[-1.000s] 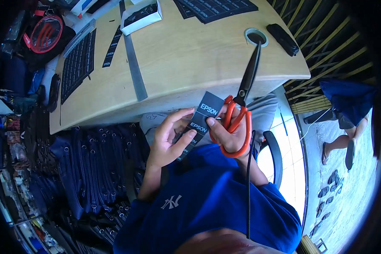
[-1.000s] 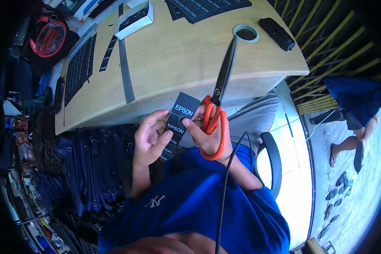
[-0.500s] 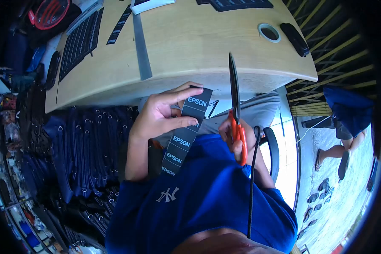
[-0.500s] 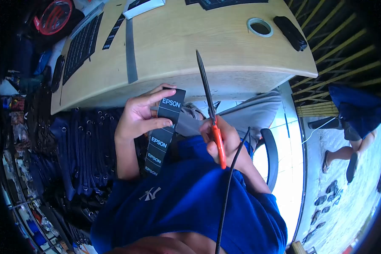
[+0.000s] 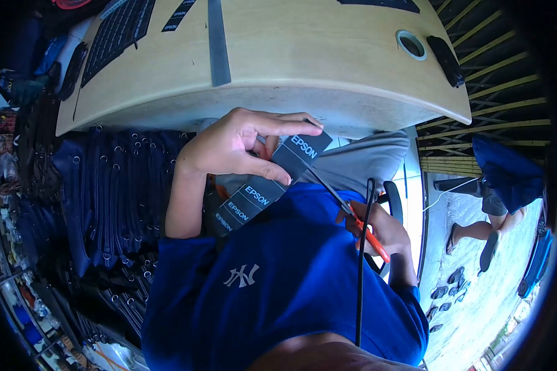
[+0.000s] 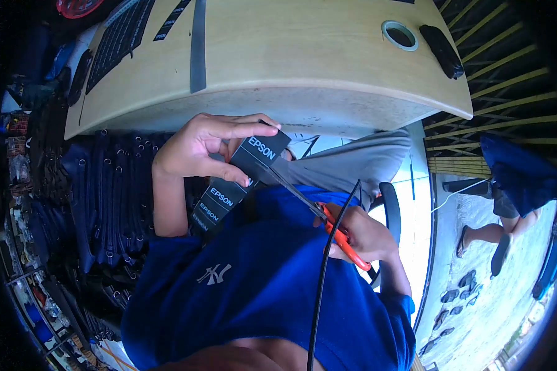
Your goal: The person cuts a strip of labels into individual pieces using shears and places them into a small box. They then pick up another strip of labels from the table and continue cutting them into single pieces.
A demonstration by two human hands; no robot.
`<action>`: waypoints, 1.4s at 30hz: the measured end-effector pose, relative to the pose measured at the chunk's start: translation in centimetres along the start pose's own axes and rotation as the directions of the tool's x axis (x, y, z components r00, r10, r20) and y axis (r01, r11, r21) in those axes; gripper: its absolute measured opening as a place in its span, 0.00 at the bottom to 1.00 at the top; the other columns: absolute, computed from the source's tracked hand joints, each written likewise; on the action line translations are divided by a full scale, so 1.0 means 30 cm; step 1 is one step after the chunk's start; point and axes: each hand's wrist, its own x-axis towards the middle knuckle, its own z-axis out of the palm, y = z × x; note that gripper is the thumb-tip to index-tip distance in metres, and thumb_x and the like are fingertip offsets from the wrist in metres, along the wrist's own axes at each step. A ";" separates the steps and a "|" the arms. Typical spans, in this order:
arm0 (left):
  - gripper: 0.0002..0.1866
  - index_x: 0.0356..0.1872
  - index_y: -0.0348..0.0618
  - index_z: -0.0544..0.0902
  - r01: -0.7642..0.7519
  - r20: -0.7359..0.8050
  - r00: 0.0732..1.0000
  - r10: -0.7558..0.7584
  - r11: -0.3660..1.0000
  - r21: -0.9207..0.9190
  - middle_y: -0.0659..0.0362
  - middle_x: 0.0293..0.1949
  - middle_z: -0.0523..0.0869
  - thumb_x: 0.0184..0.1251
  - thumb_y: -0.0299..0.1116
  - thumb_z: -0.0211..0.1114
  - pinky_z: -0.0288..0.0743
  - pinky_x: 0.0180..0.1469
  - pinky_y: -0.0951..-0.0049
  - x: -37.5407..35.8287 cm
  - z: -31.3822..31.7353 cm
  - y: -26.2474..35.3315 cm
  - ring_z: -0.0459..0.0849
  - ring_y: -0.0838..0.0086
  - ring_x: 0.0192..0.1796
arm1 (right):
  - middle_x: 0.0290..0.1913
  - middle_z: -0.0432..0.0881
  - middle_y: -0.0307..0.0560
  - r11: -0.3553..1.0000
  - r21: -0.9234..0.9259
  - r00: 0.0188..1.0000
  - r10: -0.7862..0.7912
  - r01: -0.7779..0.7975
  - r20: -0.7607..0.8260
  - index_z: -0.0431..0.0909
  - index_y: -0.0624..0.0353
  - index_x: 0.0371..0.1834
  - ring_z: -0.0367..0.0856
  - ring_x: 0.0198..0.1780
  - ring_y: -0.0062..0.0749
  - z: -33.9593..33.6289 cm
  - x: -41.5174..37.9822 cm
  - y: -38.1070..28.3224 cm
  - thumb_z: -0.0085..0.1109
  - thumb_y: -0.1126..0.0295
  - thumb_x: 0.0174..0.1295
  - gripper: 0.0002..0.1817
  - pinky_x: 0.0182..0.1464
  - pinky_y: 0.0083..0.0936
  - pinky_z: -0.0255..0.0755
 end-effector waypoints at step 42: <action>0.37 0.59 0.37 0.75 0.037 0.125 0.991 -0.048 0.996 0.086 0.50 0.62 0.73 0.39 0.18 0.76 0.78 0.34 0.85 -0.017 0.032 -0.023 0.79 0.83 0.42 | 0.30 0.77 0.47 0.996 0.073 0.998 0.044 -0.046 0.033 0.75 0.64 0.36 0.76 0.31 0.34 0.046 0.041 -0.030 0.51 0.50 0.66 0.23 0.34 0.29 0.68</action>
